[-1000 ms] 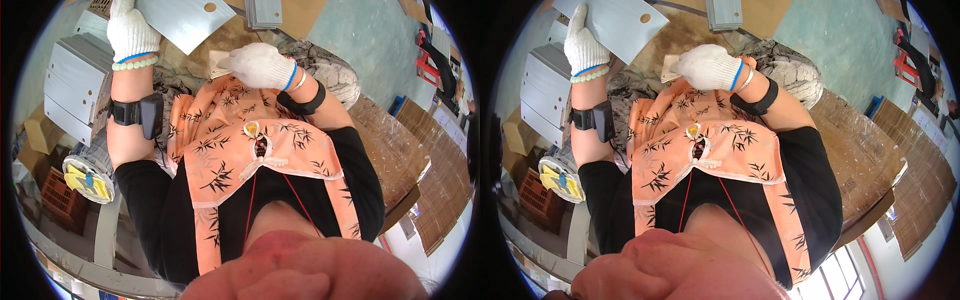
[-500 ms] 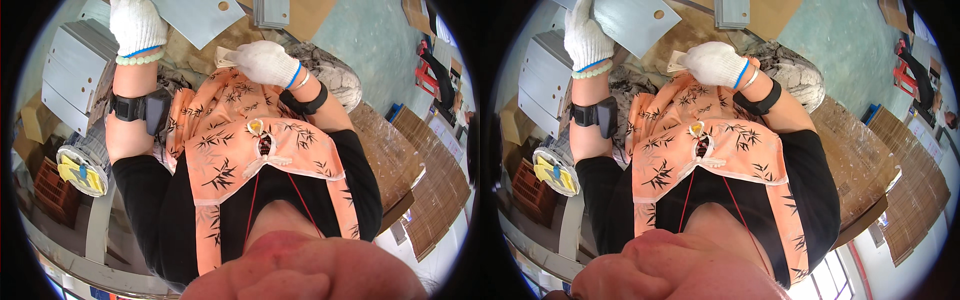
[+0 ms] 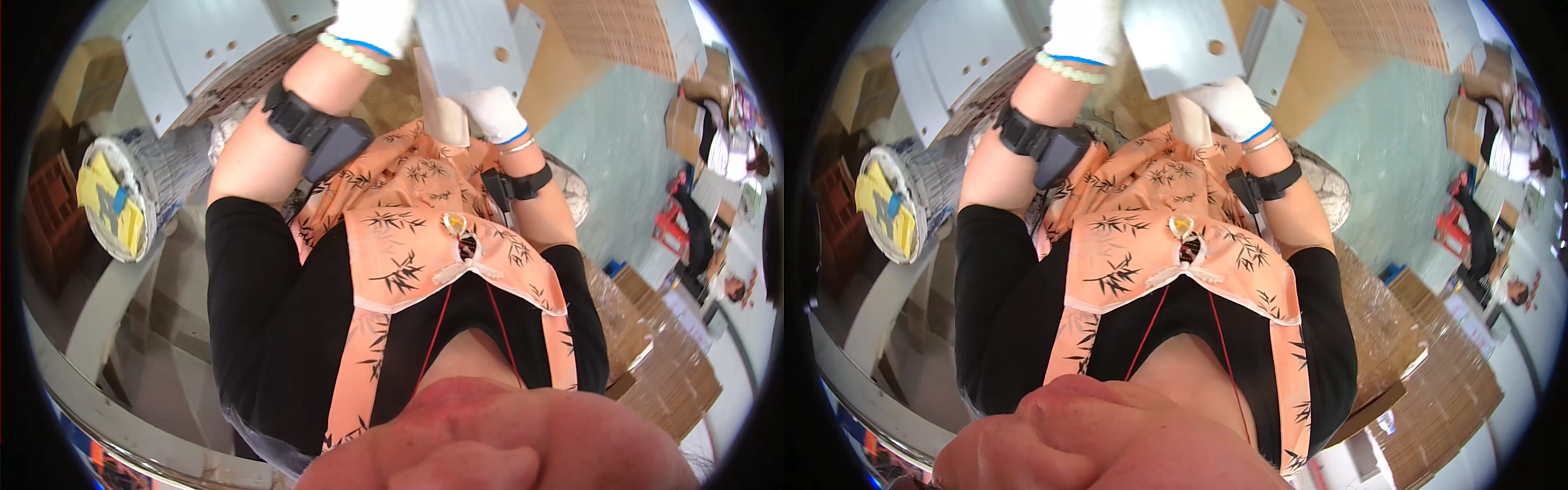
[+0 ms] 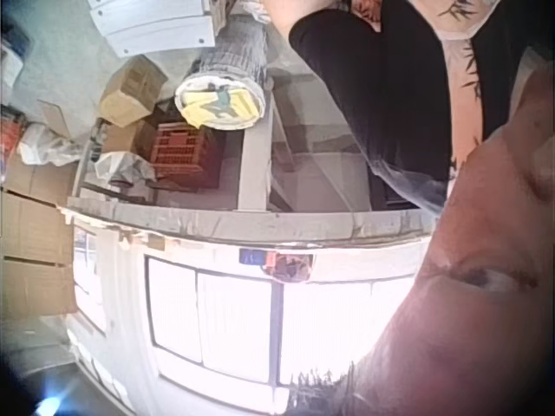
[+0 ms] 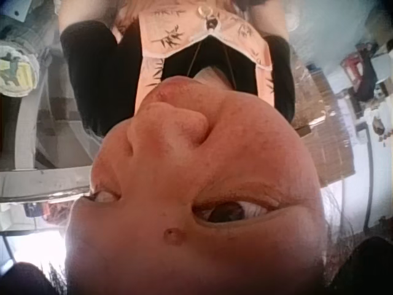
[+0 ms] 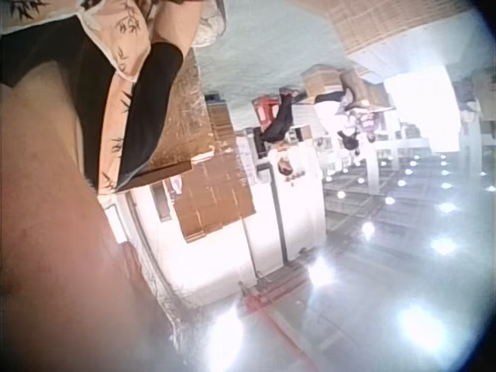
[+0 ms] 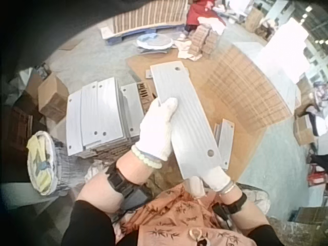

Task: The person cleans metal furniture components with a cloth and applies blue labels to them.

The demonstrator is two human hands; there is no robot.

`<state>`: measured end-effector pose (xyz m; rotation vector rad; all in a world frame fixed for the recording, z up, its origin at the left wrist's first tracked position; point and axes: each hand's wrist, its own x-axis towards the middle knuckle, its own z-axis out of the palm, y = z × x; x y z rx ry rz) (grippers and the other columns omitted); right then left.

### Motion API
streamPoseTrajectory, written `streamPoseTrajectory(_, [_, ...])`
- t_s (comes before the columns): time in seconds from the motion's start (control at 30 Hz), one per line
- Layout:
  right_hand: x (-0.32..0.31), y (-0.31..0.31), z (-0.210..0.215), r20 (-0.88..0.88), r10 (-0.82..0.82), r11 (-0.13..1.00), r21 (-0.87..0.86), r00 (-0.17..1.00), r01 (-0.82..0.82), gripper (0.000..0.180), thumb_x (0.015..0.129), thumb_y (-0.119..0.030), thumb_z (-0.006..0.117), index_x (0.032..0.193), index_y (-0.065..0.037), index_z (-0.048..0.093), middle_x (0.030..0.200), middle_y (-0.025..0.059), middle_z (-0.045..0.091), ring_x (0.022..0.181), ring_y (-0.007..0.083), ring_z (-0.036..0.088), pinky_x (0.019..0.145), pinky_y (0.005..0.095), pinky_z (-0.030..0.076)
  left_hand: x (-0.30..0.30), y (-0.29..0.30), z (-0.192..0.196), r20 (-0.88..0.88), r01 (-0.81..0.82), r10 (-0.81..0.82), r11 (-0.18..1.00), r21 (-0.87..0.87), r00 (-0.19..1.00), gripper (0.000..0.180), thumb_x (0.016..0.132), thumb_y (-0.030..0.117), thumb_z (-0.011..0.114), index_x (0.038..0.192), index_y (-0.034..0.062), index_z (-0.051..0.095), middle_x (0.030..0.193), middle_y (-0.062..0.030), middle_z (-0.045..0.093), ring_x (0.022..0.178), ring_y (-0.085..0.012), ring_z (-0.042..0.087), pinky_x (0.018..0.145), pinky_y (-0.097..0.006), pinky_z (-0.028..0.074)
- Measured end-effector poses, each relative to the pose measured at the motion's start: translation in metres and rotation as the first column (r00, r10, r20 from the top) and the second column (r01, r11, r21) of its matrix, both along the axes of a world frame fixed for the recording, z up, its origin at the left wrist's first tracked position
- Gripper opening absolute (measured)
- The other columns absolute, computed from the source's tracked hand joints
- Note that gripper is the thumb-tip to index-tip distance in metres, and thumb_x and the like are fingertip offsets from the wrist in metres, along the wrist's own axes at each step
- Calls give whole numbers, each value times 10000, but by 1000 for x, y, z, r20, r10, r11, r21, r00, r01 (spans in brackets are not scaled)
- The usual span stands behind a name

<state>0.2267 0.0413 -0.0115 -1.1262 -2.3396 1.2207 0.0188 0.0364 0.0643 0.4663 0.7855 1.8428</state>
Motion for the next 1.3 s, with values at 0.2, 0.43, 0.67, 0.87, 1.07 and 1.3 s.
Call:
streamPoseTrajectory(0.2, [-137,78,19,-242,69,991,-93,968,-94,285,929,-190,664,1174,-44,683,1070,128,712,967,235,670,850,379,534,-5,-18,64,284,42,-159,925,377,945,348,1006,172,569,1304,-5,537,1183,-117,636,1070,-224,613,950,-352,501])
streamPoseTrajectory(0.43, [-277,69,88,30,474,872,122,880,-474,382,932,-202,658,1261,-8,639,1191,187,688,1091,266,665,923,359,522,-8,-24,116,-524,-562,573,802,202,630,198,929,188,574,1016,89,722,1054,-181,664,970,-371,654,849,-396,559])
streamPoseTrajectory(0.67, [-313,68,61,46,349,347,921,936,-175,381,872,-222,695,1207,-42,661,1115,187,675,1032,365,648,893,435,530,-60,-67,159,230,-405,367,903,145,901,307,897,156,615,1159,-4,610,1020,-153,683,945,-271,681,848,-351,550])
streamPoseTrajectory(0.87, [-375,-81,120,-98,764,436,807,638,-398,318,852,-198,738,1121,-45,664,1060,197,659,988,388,642,854,465,530,-93,-70,164,48,-645,665,701,305,745,307,918,116,653,1180,-34,598,1098,-146,694,980,-229,671,873,-326,544])
streamPoseTrajectory(1.07, [-413,-135,124,8,821,366,759,570,-538,398,811,-299,712,1112,-53,628,1039,175,591,1017,370,592,890,467,483,-113,-81,169,192,-591,565,709,384,803,329,948,128,630,1229,-33,570,1129,-136,674,1006,-222,649,893,-327,525])
streamPoseTrajectory(1.3, [-437,-165,102,92,867,275,730,489,-625,386,798,-326,698,1036,-25,649,1045,198,596,1048,370,579,932,470,463,-125,-94,188,273,-556,488,676,484,829,354,983,141,603,1285,-32,539,1165,-123,651,1037,-214,623,917,-328,504])
